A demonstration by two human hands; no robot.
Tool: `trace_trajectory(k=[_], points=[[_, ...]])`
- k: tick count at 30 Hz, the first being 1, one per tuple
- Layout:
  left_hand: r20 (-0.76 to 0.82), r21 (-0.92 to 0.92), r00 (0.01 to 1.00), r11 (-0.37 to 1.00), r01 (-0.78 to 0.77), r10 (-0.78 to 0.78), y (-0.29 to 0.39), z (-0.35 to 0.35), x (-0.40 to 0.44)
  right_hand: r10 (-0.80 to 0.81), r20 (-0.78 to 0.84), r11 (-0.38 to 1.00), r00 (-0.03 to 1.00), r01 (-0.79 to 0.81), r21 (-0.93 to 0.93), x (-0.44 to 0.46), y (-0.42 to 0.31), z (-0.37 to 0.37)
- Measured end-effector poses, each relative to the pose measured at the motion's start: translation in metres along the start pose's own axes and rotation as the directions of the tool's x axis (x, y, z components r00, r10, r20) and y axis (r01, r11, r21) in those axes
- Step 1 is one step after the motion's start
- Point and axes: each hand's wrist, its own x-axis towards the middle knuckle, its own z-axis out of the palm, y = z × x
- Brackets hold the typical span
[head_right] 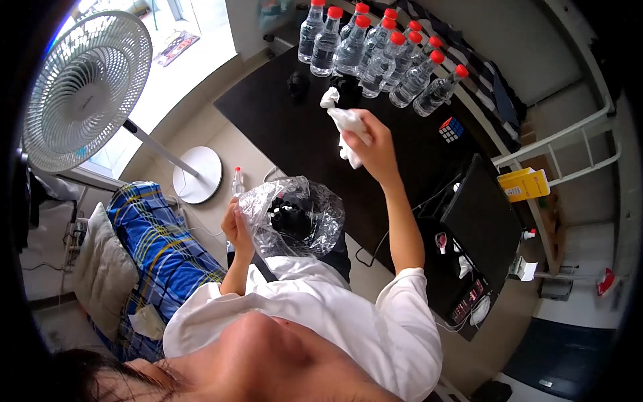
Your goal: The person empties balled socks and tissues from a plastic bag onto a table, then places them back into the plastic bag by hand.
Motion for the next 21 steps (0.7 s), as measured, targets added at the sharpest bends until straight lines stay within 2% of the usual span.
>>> trace_trajectory(k=[2,4,6,8,9,10,13,14,16,18,20,21], points=[[0.005,-0.008,1.0,1.0,0.001,-0.001,0.001,0.002,0.002,-0.16,0.124,0.987,0.979,0.16,0.009,-0.027,-0.028,-0.015],[0.003,0.016,1.0,1.0,0.024,-0.024,0.002,0.003,-0.001,-0.159,0.386,0.975,0.909,0.206,-0.082,-0.045,-0.057,-0.017],[0.013,0.014,1.0,1.0,0.014,-0.014,0.002,0.007,-0.002,-0.037,0.577,0.93,0.816,0.239,-0.279,-0.063,-0.075,-0.002],[0.028,0.019,1.0,1.0,0.002,-0.003,0.003,0.009,-0.003,0.067,0.583,0.851,0.809,0.258,-0.457,-0.079,-0.078,0.021],[0.032,0.006,1.0,1.0,0.002,-0.002,0.004,0.01,-0.003,0.173,0.583,0.811,0.794,0.222,-0.542,-0.08,-0.081,0.028],[0.032,-0.005,1.0,1.0,0.0,0.0,0.004,0.01,-0.003,0.169,0.584,0.813,0.794,0.222,-0.538,-0.08,-0.08,0.028],[0.013,-0.006,0.999,0.999,-0.043,0.044,0.005,0.007,-0.006,-0.134,0.524,0.808,0.841,0.399,-0.434,-0.082,-0.085,0.024],[0.009,-0.003,0.999,0.999,-0.045,0.045,0.006,0.006,-0.007,-0.137,0.527,0.808,0.839,0.403,-0.431,-0.084,-0.091,0.022],[0.016,0.023,0.998,0.998,-0.06,0.06,0.008,0.005,-0.008,-0.346,0.507,0.802,0.79,0.529,-0.276,-0.089,-0.1,0.018],[0.049,0.012,0.998,1.0,-0.028,0.027,0.007,-0.001,-0.012,-0.374,0.534,0.795,0.758,0.559,-0.237,-0.096,-0.098,0.022],[0.089,0.003,0.996,1.0,0.008,-0.009,0.009,0.0,-0.013,-0.438,0.652,0.691,0.619,0.696,-0.196,-0.099,-0.095,0.039],[0.056,0.001,0.998,1.0,-0.011,0.011,0.011,0.004,-0.01,-0.446,0.697,0.571,0.561,0.779,-0.261,-0.095,-0.102,0.045]])
